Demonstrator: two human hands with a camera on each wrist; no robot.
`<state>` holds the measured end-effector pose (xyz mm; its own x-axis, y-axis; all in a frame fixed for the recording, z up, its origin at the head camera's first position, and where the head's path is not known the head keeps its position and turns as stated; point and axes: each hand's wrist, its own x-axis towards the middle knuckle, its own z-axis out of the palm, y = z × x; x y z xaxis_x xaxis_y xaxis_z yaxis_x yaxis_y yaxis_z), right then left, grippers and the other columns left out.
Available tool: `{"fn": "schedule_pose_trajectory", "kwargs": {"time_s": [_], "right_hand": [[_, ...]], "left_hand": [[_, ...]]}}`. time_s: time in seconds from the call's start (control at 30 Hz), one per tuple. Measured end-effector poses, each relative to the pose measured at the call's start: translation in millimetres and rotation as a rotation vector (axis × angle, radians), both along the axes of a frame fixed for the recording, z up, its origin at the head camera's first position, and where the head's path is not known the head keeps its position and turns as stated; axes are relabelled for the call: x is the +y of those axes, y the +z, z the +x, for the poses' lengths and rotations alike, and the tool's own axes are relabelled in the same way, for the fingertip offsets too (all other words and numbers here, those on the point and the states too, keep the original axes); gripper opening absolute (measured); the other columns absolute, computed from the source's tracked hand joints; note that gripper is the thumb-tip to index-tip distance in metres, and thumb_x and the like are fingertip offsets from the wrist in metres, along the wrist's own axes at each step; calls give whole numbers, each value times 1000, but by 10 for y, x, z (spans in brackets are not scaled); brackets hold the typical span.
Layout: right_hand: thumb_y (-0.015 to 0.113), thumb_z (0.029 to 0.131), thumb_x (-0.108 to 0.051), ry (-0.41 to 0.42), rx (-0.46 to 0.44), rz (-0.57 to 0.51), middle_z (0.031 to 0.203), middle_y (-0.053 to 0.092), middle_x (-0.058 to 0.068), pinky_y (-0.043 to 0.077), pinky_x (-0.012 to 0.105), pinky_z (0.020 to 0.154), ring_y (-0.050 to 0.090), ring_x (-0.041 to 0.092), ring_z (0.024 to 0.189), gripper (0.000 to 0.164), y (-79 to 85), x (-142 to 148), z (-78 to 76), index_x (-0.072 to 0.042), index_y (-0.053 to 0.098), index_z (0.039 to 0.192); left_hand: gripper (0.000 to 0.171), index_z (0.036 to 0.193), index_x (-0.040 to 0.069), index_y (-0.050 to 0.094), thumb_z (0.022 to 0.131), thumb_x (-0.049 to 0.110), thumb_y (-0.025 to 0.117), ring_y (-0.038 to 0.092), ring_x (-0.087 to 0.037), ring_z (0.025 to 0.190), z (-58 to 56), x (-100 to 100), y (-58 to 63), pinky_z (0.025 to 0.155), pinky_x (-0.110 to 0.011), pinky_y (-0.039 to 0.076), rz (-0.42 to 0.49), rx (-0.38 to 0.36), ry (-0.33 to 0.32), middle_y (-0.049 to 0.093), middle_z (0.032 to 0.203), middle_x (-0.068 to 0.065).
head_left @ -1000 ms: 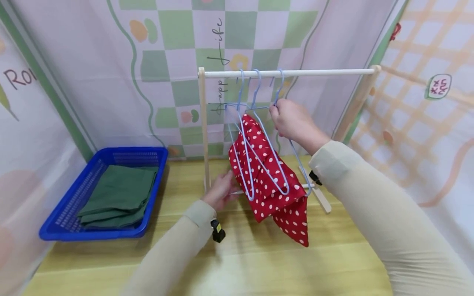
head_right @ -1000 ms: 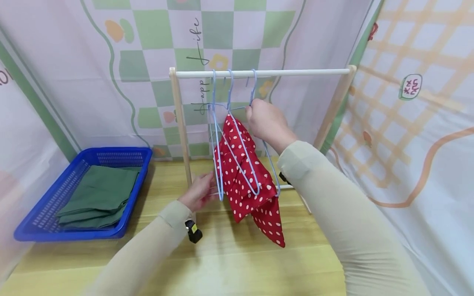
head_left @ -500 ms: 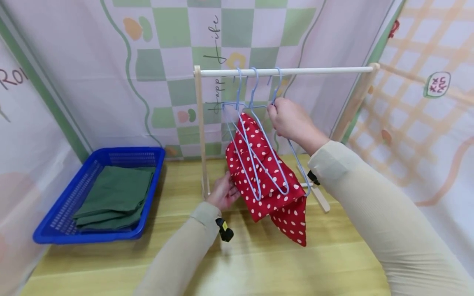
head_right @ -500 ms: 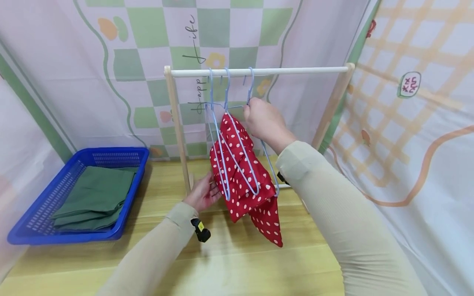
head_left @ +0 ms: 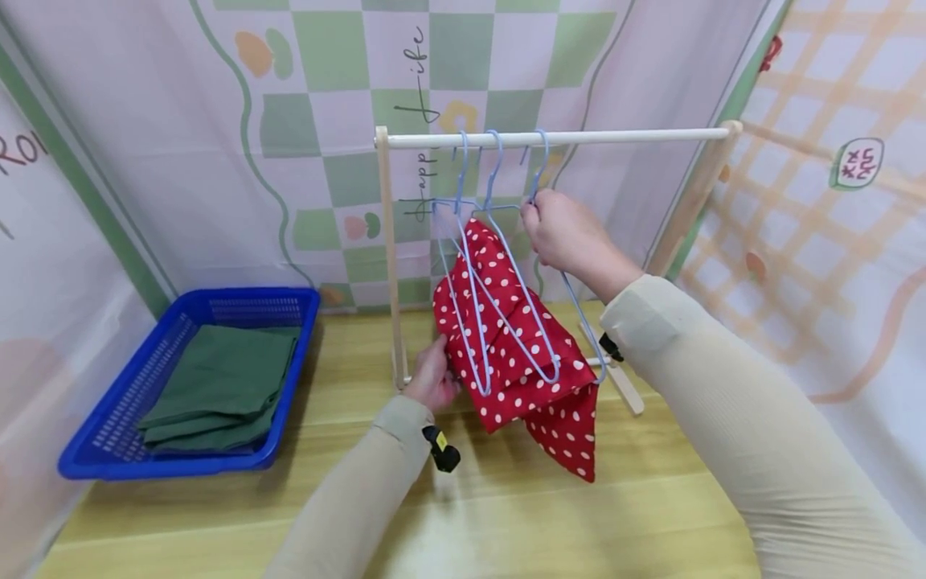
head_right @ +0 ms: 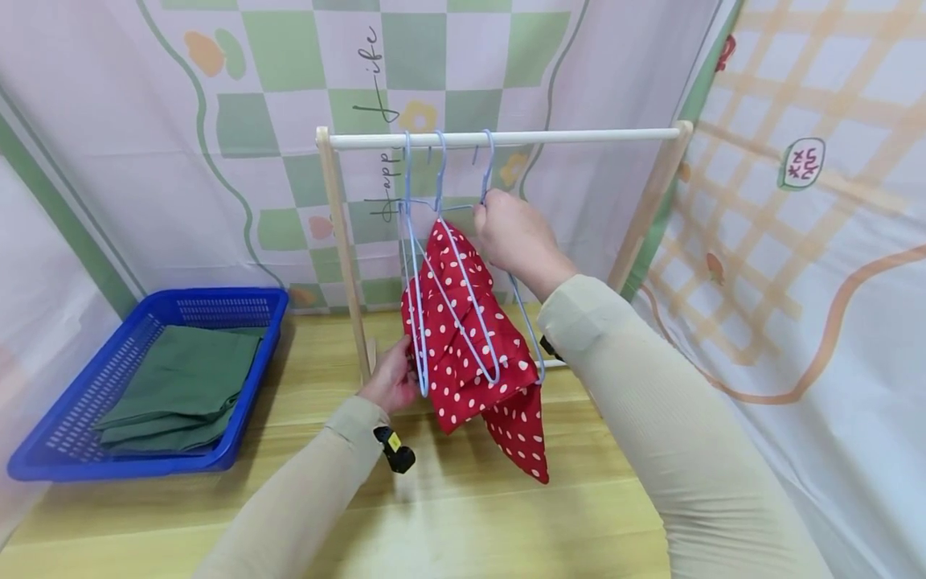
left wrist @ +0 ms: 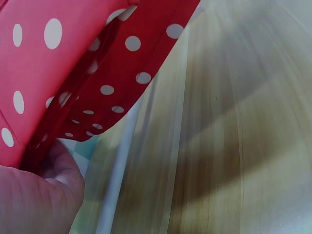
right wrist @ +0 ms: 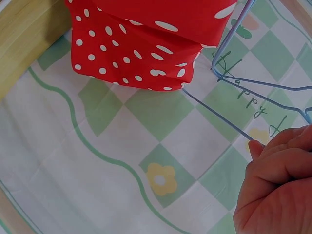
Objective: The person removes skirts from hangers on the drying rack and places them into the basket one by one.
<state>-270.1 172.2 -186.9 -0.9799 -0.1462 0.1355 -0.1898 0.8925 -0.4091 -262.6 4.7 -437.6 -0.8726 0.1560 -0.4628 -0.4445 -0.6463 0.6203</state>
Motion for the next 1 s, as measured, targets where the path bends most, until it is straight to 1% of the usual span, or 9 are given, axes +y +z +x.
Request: {"fn": "schedule_pose_trajectory", "kwargs": {"time_s": [0.17, 0.27, 0.4, 0.63, 0.73, 0.83, 1.0], "right_hand": [[29, 114, -35, -10, -1, 8, 91, 61, 13, 53, 37, 64, 65, 25, 69, 43, 6, -9, -4, -2, 56, 118], [28, 114, -36, -17, -5, 20, 91, 61, 13, 53, 37, 64, 65, 24, 69, 44, 9, -21, 3, -2, 55, 119], [28, 114, -37, -21, -1, 37, 91, 62, 13, 54, 38, 65, 66, 24, 70, 45, 6, -36, 10, -2, 56, 118], [28, 113, -41, -24, 12, 67, 89, 63, 13, 53, 39, 67, 66, 25, 71, 47, -19, -31, -11, -4, 57, 112], [28, 113, -40, -26, 28, 87, 88, 63, 12, 53, 40, 67, 66, 25, 71, 47, -27, -27, -21, -5, 58, 109], [28, 113, -39, -25, 42, 106, 88, 63, 13, 52, 41, 68, 66, 26, 71, 47, -33, -26, -36, -4, 59, 109], [29, 113, -36, -32, 49, 125, 92, 62, 14, 53, 42, 69, 66, 27, 75, 44, -37, -27, -37, -3, 58, 111]], "left_hand": [[44, 142, 5, 53, 111, 36, 48, 64, -19, 113, -10, 5, 28, 101, -36, 53, 4, 26, 52, 65, 126, -7], [43, 143, 6, 54, 111, 35, 48, 61, -20, 117, -11, 3, 64, 106, -38, 50, 5, 45, 86, 63, 130, -8], [46, 142, 5, 54, 110, 39, 50, 60, -21, 118, -15, -18, 113, 105, -39, 50, -33, 50, 111, 61, 132, -10], [56, 143, 12, 53, 106, 54, 53, 62, -22, 119, -23, -90, 158, 100, -39, 54, -115, 22, 68, 62, 132, -9], [56, 139, 11, 55, 106, 56, 53, 65, -21, 115, -26, -101, 161, 97, -38, 55, -142, 24, 77, 65, 129, -9], [53, 138, 12, 56, 106, 55, 53, 66, -20, 112, -25, -106, 169, 95, -36, 56, -159, 37, 96, 66, 126, -8], [51, 139, 14, 55, 107, 53, 52, 68, -19, 112, -9, -123, 174, 92, -35, 57, -180, 70, 103, 67, 126, -7]]}}
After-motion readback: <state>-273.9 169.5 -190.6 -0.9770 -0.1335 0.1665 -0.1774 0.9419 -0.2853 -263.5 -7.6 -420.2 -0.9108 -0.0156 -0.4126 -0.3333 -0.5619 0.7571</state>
